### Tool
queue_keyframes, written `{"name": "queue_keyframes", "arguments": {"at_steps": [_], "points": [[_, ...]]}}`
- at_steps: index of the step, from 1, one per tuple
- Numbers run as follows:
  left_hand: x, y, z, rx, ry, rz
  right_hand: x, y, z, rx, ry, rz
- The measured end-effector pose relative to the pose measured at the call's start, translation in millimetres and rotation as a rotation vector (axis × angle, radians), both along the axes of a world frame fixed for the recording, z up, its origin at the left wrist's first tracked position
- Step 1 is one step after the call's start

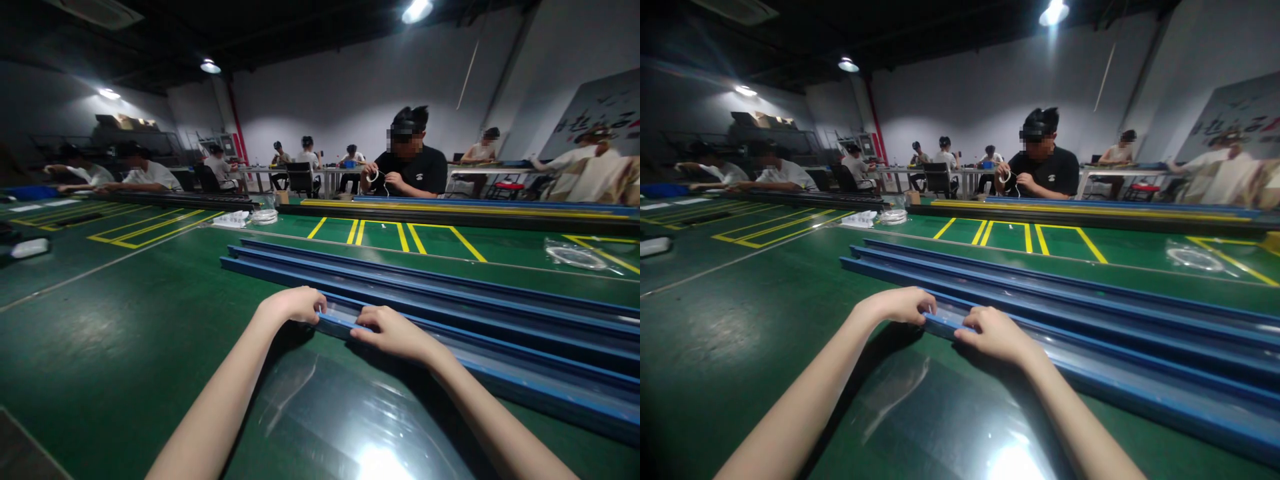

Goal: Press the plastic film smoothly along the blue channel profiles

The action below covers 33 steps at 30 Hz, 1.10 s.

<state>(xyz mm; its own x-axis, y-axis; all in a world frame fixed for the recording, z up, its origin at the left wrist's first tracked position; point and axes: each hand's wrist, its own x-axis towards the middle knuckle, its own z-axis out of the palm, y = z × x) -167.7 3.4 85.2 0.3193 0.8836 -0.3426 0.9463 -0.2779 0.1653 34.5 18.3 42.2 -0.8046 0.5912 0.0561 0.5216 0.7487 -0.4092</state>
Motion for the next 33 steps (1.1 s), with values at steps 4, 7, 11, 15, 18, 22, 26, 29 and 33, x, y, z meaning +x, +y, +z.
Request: {"name": "queue_keyframes", "arguments": {"at_steps": [4,7,11,15,18,22,26,29,33], "points": [[-3.2,0.3,1.7,-0.006,0.018,0.042,-0.9,-2.0,1.2,0.011,-0.022,-0.006],[-7.2,1.1,2.3,-0.005,0.045,0.098,-0.9,-2.6,0.5,0.022,-0.036,-0.024],[-10.6,2.6,1.8,-0.014,0.049,0.128,-1.4,-3.3,-0.1,0.031,-0.05,-0.032],[-9.6,2.4,2.7,-0.013,0.062,0.118,-2.3,-4.8,1.4,0.041,-0.064,-0.035],[-7.6,1.1,4.4,-0.01,0.061,0.106,-1.6,-5.7,1.8,0.063,-0.081,-0.032],[-4.8,-0.2,5.0,-0.004,0.07,0.081,0.0,-5.7,-0.3,0.101,-0.085,0.0],[0.0,-0.4,3.0,0.006,0.042,0.026,0.2,-4.9,-2.2,0.114,-0.094,0.012],[7.0,-0.6,1.1,-0.003,-0.017,-0.021,-0.2,-5.2,-2.2,0.119,-0.109,-0.003],[17.2,-1.5,-2.6,-0.011,-0.072,-0.077,-0.4,-7.5,-3.0,0.149,-0.123,-0.025]]}}
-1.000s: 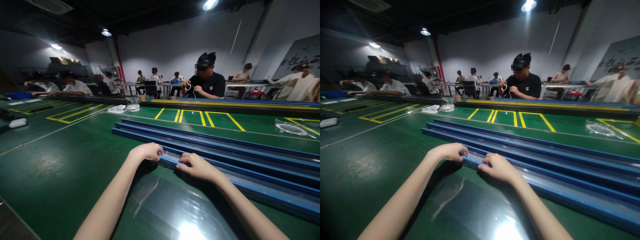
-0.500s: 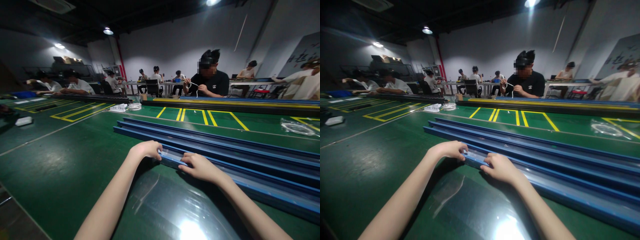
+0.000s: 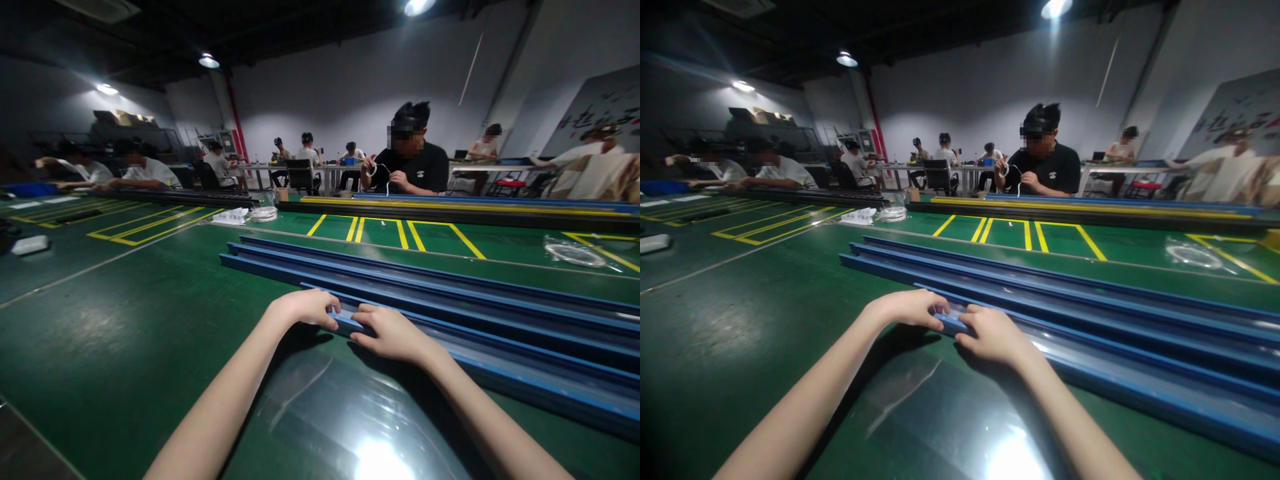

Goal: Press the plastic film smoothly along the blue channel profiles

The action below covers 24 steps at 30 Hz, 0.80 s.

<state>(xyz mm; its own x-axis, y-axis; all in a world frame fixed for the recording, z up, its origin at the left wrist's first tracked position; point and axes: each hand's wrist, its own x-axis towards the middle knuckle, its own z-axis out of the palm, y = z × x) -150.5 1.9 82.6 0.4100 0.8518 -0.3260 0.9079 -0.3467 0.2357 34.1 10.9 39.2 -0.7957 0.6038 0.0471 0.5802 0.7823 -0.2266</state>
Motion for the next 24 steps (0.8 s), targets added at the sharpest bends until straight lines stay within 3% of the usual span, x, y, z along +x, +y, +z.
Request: {"name": "queue_keyframes", "arguments": {"at_steps": [6,10,13,19,24], "points": [[9.1,-2.5,-4.8,0.082,0.094,0.017,1.6,-8.4,2.8,0.063,0.011,-0.035],[20.2,-7.5,-6.7,0.131,0.149,0.013,22.3,-18.7,8.5,0.009,0.034,-0.066],[32.5,-13.0,-11.3,0.226,0.166,-0.021,55.7,-26.8,10.3,-0.005,0.034,-0.128],[65.6,-30.8,-20.9,0.419,0.042,-0.216,148.7,-36.9,11.8,0.031,-0.018,-0.308],[87.7,-41.4,-31.7,0.582,0.067,-0.213,222.0,-45.2,8.9,0.223,0.04,-0.486]]}}
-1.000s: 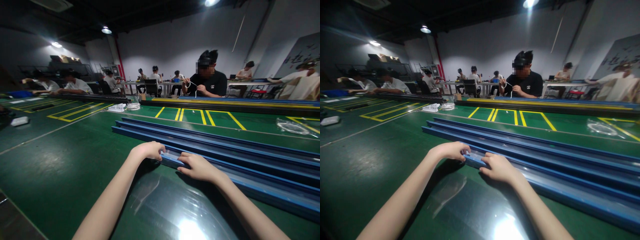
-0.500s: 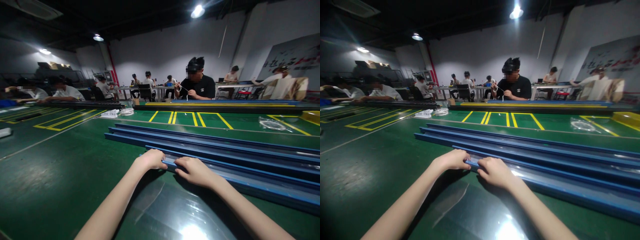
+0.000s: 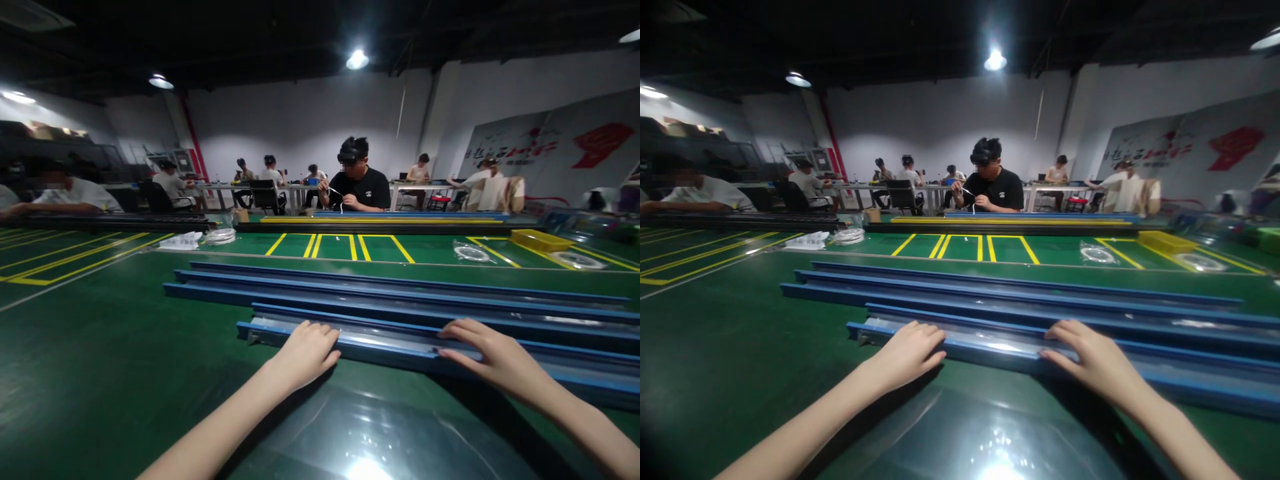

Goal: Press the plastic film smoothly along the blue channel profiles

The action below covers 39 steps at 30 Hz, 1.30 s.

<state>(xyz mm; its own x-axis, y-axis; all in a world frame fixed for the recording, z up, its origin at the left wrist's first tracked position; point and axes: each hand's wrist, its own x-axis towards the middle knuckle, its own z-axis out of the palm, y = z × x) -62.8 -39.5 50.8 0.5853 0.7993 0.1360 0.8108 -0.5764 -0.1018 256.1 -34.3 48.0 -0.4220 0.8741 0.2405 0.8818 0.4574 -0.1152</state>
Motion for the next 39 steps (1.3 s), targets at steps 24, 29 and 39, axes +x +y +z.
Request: {"name": "queue_keyframes", "arguments": {"at_steps": [24,29,39], "points": [[174.1,23.5,-26.4,0.099,-0.271,0.001,53.2,4.7,-33.2,0.323,-0.096,-0.326],[169.6,25.7,-27.5,0.111,-0.261,0.014,51.8,4.8,-36.5,0.353,-0.102,-0.332],[123.9,28.9,-25.2,0.124,-0.211,0.059,19.0,-2.0,-27.1,0.248,-0.01,-0.173]]}}
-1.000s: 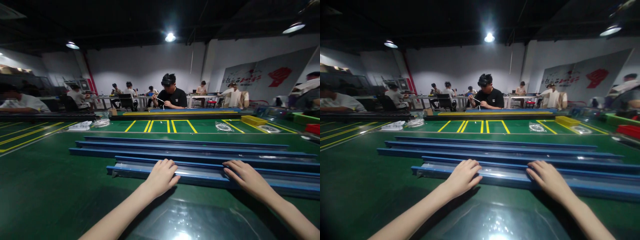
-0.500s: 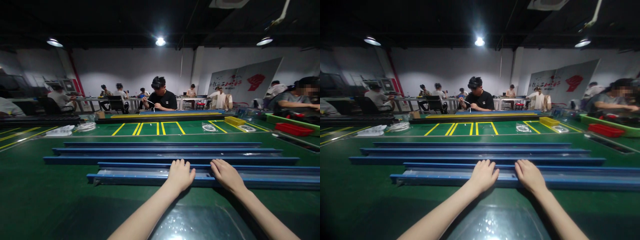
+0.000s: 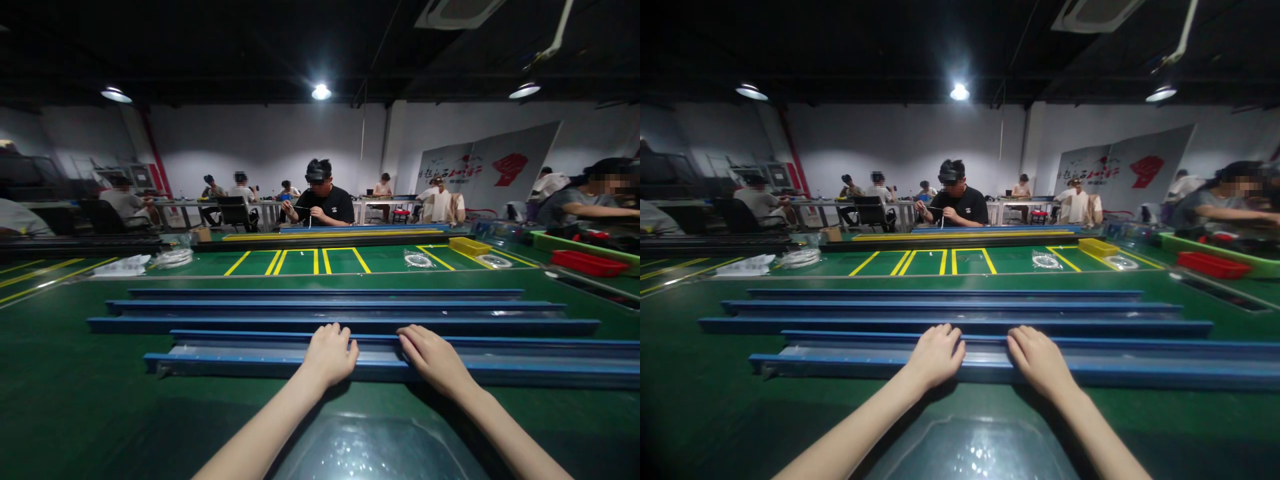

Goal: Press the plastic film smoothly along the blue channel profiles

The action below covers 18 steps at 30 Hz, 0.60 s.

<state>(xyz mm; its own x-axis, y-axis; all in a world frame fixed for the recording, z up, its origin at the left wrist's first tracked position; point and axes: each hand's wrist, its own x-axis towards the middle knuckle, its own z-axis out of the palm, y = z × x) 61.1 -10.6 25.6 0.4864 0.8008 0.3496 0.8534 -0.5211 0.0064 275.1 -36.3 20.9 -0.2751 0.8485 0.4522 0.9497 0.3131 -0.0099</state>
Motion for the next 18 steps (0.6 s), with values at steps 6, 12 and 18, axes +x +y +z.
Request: {"name": "queue_keyframes", "arguments": {"at_steps": [6,12,18], "points": [[-62.5,3.9,1.1,0.015,0.031,0.012,16.8,-1.1,2.5,-0.016,0.0,-0.007],[-113.6,6.8,3.3,0.032,0.071,0.028,43.3,-0.8,-5.6,0.05,-0.002,-0.099],[-124.0,5.0,3.2,0.049,0.09,0.045,25.7,3.6,-10.8,0.131,-0.07,-0.168]]}}
